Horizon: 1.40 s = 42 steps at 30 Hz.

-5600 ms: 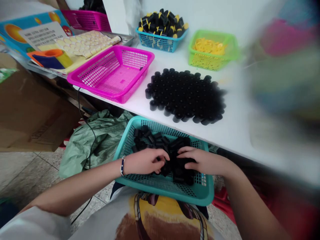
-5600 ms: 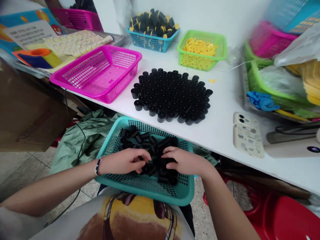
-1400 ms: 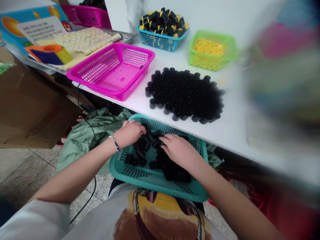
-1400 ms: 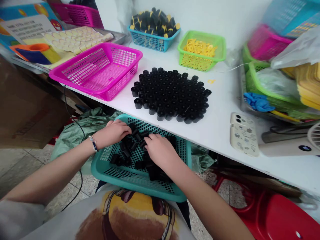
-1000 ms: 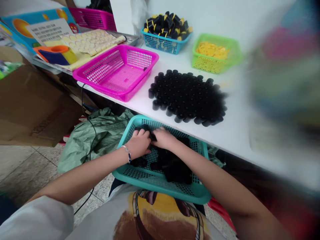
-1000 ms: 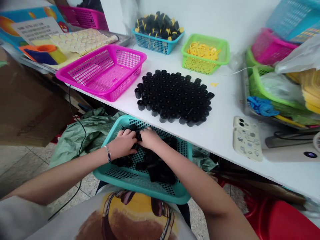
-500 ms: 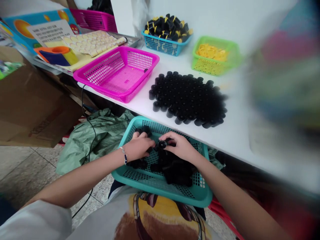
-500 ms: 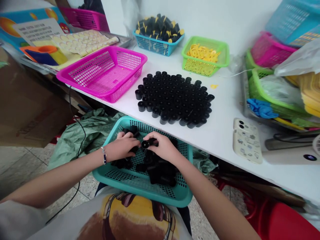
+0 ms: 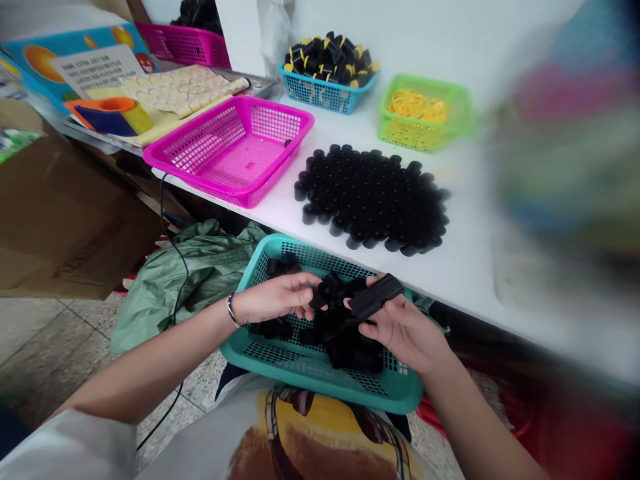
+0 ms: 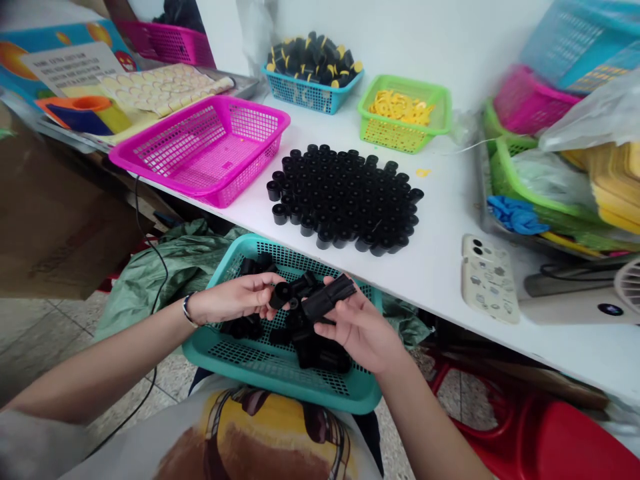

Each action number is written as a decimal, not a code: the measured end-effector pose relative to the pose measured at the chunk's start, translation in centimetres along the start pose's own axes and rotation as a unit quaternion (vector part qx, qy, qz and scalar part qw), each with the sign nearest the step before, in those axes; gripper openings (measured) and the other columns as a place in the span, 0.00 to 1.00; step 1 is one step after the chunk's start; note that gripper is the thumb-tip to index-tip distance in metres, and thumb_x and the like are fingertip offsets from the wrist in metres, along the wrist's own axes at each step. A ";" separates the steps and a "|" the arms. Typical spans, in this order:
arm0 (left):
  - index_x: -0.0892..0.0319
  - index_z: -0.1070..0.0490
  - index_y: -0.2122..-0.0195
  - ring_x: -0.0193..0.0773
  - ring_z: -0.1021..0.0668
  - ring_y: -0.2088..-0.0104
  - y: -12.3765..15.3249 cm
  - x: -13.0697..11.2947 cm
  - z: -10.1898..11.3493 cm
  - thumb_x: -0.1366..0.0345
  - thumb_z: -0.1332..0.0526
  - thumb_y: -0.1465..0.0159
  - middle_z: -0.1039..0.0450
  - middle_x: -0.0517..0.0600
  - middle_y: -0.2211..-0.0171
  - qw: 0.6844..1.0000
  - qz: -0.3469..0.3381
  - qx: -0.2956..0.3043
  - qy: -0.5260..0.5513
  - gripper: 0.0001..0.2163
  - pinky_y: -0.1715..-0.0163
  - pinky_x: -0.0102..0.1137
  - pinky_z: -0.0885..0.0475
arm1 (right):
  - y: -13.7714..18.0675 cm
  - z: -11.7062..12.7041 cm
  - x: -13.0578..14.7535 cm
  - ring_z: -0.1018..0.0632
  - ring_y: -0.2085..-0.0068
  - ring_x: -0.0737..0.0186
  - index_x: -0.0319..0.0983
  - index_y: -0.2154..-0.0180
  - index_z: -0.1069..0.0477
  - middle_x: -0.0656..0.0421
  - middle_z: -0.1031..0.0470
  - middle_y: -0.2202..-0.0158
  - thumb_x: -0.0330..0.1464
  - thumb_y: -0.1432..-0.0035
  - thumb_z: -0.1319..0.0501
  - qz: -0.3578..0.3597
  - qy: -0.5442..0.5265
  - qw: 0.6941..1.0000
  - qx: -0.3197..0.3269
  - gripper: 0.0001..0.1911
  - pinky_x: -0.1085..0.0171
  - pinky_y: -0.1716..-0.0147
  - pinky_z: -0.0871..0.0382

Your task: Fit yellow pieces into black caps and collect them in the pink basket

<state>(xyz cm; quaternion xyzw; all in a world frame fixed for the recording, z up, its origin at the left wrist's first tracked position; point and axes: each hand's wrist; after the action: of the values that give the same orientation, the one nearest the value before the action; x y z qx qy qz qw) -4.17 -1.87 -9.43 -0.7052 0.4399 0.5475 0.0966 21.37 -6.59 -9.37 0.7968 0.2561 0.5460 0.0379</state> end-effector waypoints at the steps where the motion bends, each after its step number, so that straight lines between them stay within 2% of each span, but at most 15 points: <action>1: 0.61 0.37 0.55 0.31 0.26 0.70 -0.1 0.0 -0.4 0.52 0.37 0.44 0.28 0.52 0.63 1.000 0.006 0.006 0.019 0.22 0.69 0.28 0.33 | 0.3 0.0 -0.1 0.29 0.48 0.54 0.51 0.50 0.40 0.57 0.32 0.48 0.45 0.43 0.44 -0.004 0.008 1.000 -0.003 0.19 0.56 0.62 0.27; 6: 0.60 0.38 0.54 0.32 0.25 0.68 -0.4 -0.2 -1.7 0.52 0.39 0.43 0.28 0.55 0.59 0.998 0.007 0.065 0.004 0.21 0.70 0.27 0.34 | 1.3 0.1 -1.0 0.33 0.44 0.56 0.54 0.46 0.41 0.60 0.39 0.41 0.50 0.39 0.57 -0.011 0.044 0.999 -0.026 0.22 0.68 0.75 0.28; 9: 0.58 0.38 0.51 0.33 0.24 0.67 -0.4 -0.4 -1.8 0.52 0.39 0.42 0.29 0.54 0.59 0.995 -0.006 0.095 -0.037 0.22 0.68 0.28 0.34 | 1.7 0.4 -1.6 0.35 0.43 0.60 0.56 0.46 0.41 0.64 0.42 0.40 0.50 0.38 0.58 -0.017 0.021 0.999 -0.027 0.22 0.79 0.88 0.42; 12: 0.57 0.38 0.50 0.34 0.24 0.66 -0.6 -0.7 -1.7 0.53 0.39 0.42 0.30 0.51 0.63 0.991 -0.021 0.109 -0.069 0.22 0.67 0.28 0.34 | 2.0 0.5 -1.7 0.31 0.47 0.61 0.55 0.48 0.38 0.62 0.37 0.42 0.49 0.40 0.52 -0.030 -0.024 0.998 -0.042 0.21 0.81 0.93 0.54; 15: 0.58 0.38 0.51 0.33 0.25 0.67 -1.1 -0.7 -2.3 0.54 0.40 0.41 0.30 0.49 0.67 0.992 -0.017 0.089 -0.085 0.20 0.67 0.28 0.34 | 2.5 0.8 -1.4 0.25 0.59 0.63 0.53 0.49 0.37 0.60 0.33 0.46 0.44 0.44 0.43 -0.030 -0.009 0.995 -0.095 0.20 0.79 0.91 0.48; 17: 0.59 0.38 0.52 0.33 0.24 0.70 -1.6 -0.1 -3.4 0.54 0.42 0.39 0.30 0.48 0.70 0.993 0.003 0.045 -0.108 0.19 0.69 0.28 0.33 | 2.8 1.4 -1.1 0.25 0.65 0.65 0.52 0.49 0.38 0.59 0.33 0.47 0.40 0.47 0.38 -0.015 0.063 0.987 -0.147 0.24 0.75 0.89 0.41; 19: 0.58 0.40 0.50 0.33 0.24 0.72 -2.0 1.2 -4.8 0.54 0.45 0.38 0.29 0.48 0.72 0.989 0.029 -0.006 -0.145 0.19 0.72 0.28 0.33 | 3.2 2.4 -0.8 0.26 0.70 0.66 0.50 0.49 0.37 0.58 0.32 0.48 0.39 0.50 0.35 -0.001 0.178 0.964 -0.198 0.26 0.71 0.84 0.35; 21: 0.57 0.45 0.45 0.35 0.24 0.73 -2.2 2.7 -6.3 0.55 0.46 0.37 0.27 0.48 0.72 0.980 0.048 -0.029 -0.192 0.22 0.74 0.27 0.32 | 3.4 3.5 -0.7 0.26 0.74 0.67 0.48 0.49 0.36 0.57 0.30 0.50 0.41 0.51 0.36 -0.007 0.314 0.922 -0.228 0.27 0.66 0.79 0.30; 24: 0.56 0.54 0.39 0.36 0.23 0.71 -2.0 3.8 -8.0 0.58 0.46 0.37 0.24 0.50 0.69 0.964 0.059 0.006 -0.259 0.28 0.74 0.27 0.32 | 3.1 4.2 -0.8 0.28 0.79 0.66 0.46 0.48 0.36 0.56 0.26 0.57 0.43 0.50 0.38 -0.027 0.498 0.837 -0.225 0.27 0.59 0.74 0.29; 26: 0.56 0.50 0.40 0.35 0.22 0.70 -1.5 3.2 -8.2 0.60 0.47 0.37 0.23 0.50 0.65 0.948 0.038 0.034 -0.313 0.25 0.72 0.27 0.31 | 2.8 3.9 -1.0 0.28 0.80 0.64 0.43 0.46 0.37 0.54 0.25 0.58 0.44 0.48 0.41 -0.024 0.568 0.796 -0.207 0.27 0.58 0.74 0.29; 29: 0.54 0.36 0.47 0.34 0.23 0.67 -0.7 0.9 -7.0 0.62 0.47 0.37 0.24 0.48 0.61 0.905 -0.020 0.040 -0.423 0.16 0.68 0.26 0.31 | 2.2 3.3 -1.3 0.27 0.77 0.63 0.40 0.44 0.39 0.51 0.29 0.52 0.43 0.45 0.44 0.007 0.619 0.760 -0.199 0.28 0.58 0.72 0.28; 32: 0.53 0.33 0.51 0.35 0.24 0.65 -0.2 -1.5 -4.0 0.63 0.48 0.36 0.24 0.47 0.62 0.836 -0.028 -0.027 -0.547 0.14 0.64 0.28 0.31 | 2.0 3.0 -1.1 0.25 0.73 0.63 0.41 0.45 0.38 0.51 0.32 0.48 0.42 0.43 0.46 0.037 0.658 0.722 -0.208 0.25 0.59 0.68 0.28; 35: 0.57 0.33 0.52 0.41 0.26 0.58 0.0 -2.6 -0.2 0.64 0.48 0.36 0.27 0.52 0.59 0.713 -0.016 -0.185 -0.676 0.13 0.56 0.35 0.33 | 2.1 2.7 -0.6 0.24 0.68 0.61 0.42 0.47 0.36 0.54 0.32 0.48 0.41 0.42 0.47 0.044 0.690 0.690 -0.213 0.22 0.60 0.68 0.29; 37: 0.58 0.33 0.52 0.44 0.29 0.54 -0.1 -2.7 1.8 0.64 0.47 0.36 0.29 0.54 0.56 0.646 -0.017 -0.234 -0.727 0.13 0.53 0.37 0.34 | 2.0 2.2 -0.1 0.23 0.66 0.59 0.42 0.48 0.35 0.55 0.30 0.49 0.41 0.41 0.48 0.044 0.705 0.675 -0.211 0.21 0.61 0.69 0.29; 42: 0.59 0.34 0.51 0.42 0.29 0.56 -1.9 -1.1 3.5 0.63 0.48 0.36 0.31 0.54 0.56 0.617 -0.010 -0.191 -0.764 0.13 0.56 0.35 0.33 | 0.1 -0.3 1.1 0.23 0.63 0.58 0.46 0.48 0.35 0.57 0.27 0.53 0.40 0.40 0.49 0.050 0.735 0.655 -0.168 0.19 0.63 0.74 0.31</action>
<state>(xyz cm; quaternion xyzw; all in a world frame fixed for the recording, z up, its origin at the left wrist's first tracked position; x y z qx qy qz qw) -5.20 2.05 -10.49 -0.0396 0.0858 0.9591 0.2667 21.45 -6.29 -8.28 0.1271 0.0646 0.9881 -0.0570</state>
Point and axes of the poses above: each hand's wrist, its own y-axis away from the middle knuckle, its own z-axis out of the back of the hand, x = y × z
